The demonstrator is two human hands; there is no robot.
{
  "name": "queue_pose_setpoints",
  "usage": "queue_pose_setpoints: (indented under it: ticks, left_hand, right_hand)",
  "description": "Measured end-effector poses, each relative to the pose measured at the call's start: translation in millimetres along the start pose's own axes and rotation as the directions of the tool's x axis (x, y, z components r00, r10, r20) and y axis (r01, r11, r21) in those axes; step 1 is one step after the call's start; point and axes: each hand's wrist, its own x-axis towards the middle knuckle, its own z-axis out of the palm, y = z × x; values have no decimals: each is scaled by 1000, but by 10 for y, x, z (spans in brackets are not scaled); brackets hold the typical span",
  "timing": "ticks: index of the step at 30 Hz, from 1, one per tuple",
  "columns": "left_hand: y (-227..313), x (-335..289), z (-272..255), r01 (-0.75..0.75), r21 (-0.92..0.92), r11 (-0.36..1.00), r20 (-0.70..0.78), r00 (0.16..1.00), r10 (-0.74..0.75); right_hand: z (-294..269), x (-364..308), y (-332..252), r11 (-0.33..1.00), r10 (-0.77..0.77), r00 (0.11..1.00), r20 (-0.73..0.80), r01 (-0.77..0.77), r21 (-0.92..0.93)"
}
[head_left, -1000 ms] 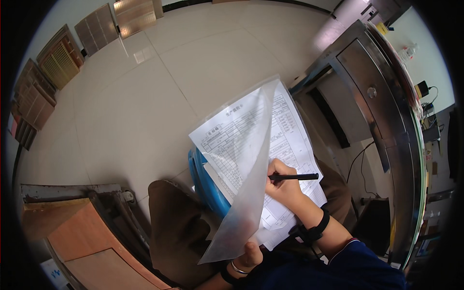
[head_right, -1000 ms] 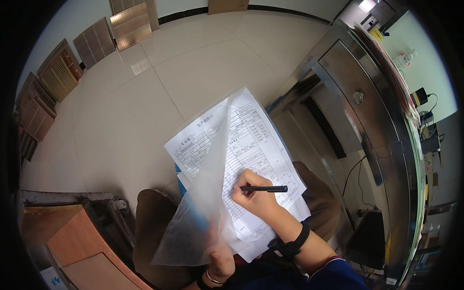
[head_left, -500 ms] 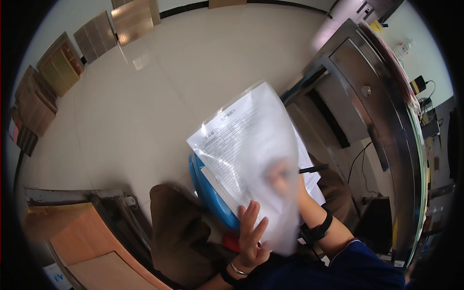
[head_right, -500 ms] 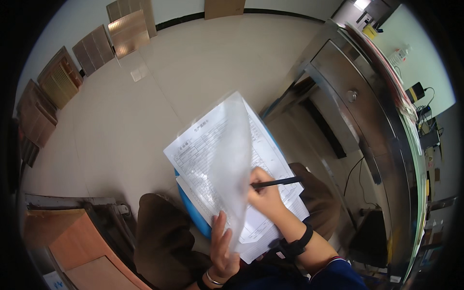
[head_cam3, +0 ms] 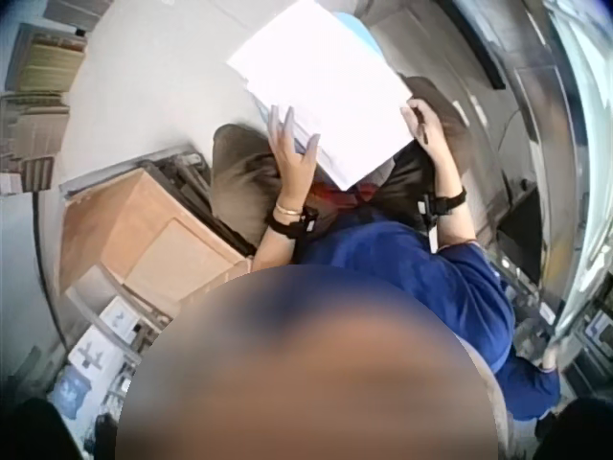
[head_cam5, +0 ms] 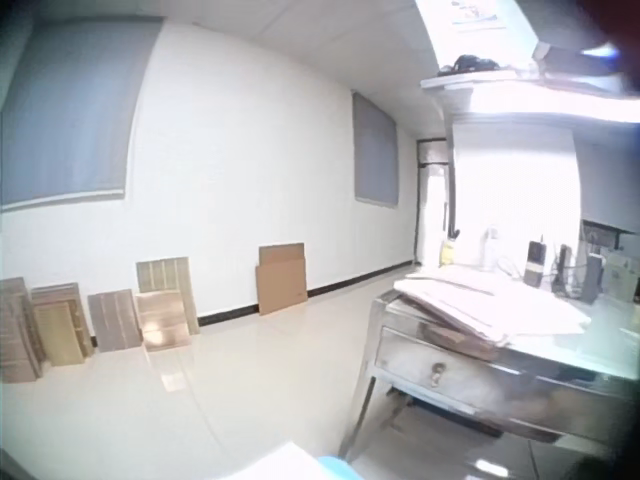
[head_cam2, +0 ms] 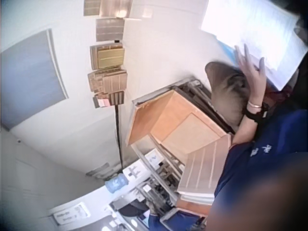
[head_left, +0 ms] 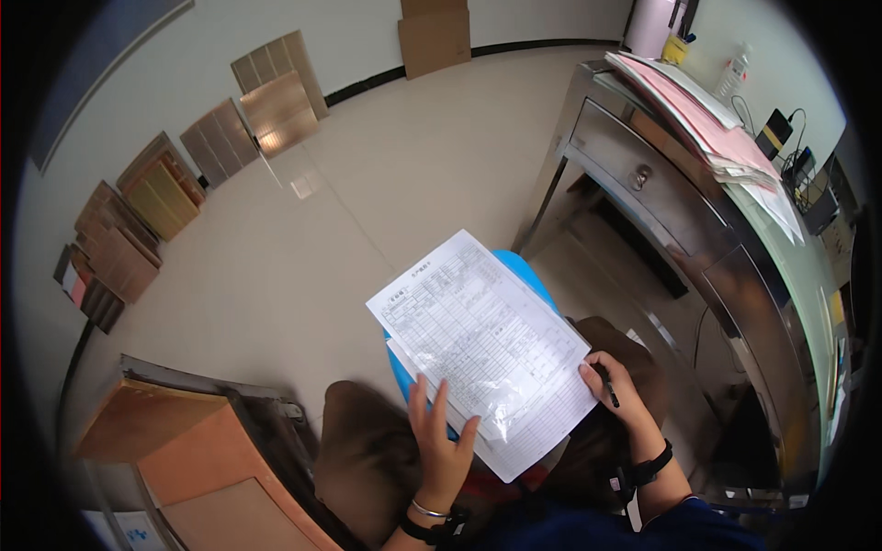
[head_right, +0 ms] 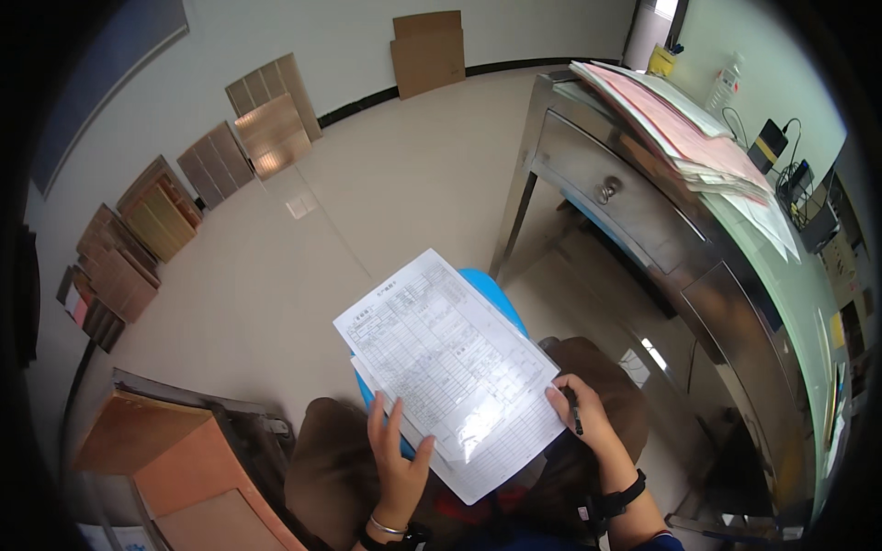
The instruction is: Writing on a production log and inspecting a stack of metal plates on the floor.
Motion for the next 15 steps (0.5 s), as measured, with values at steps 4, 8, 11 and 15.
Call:
queue_pose_setpoints:
  ticks: [4,8,11,15]
  left_hand:
    - [-91,-4,-63,247,-217,944,-133,951,-280]
    - [-29,-99,-136,347,-199,917,-92,924,-370]
    - [-149,-87,-101,413,-423,807,-78,870,-486]
    - [-207,63,-67,426,-559,712,-34,846,-532]
  right_hand:
    - [32,-111,-12,976,30,995,95,-50,211]
    - [-25,-350,-337,974,-63,997,38,53,219]
    - [-46,-516,-359,982,-118,992,-49,123,141]
    - [-136,-707,-317,958,-91,992,-82,110,265]
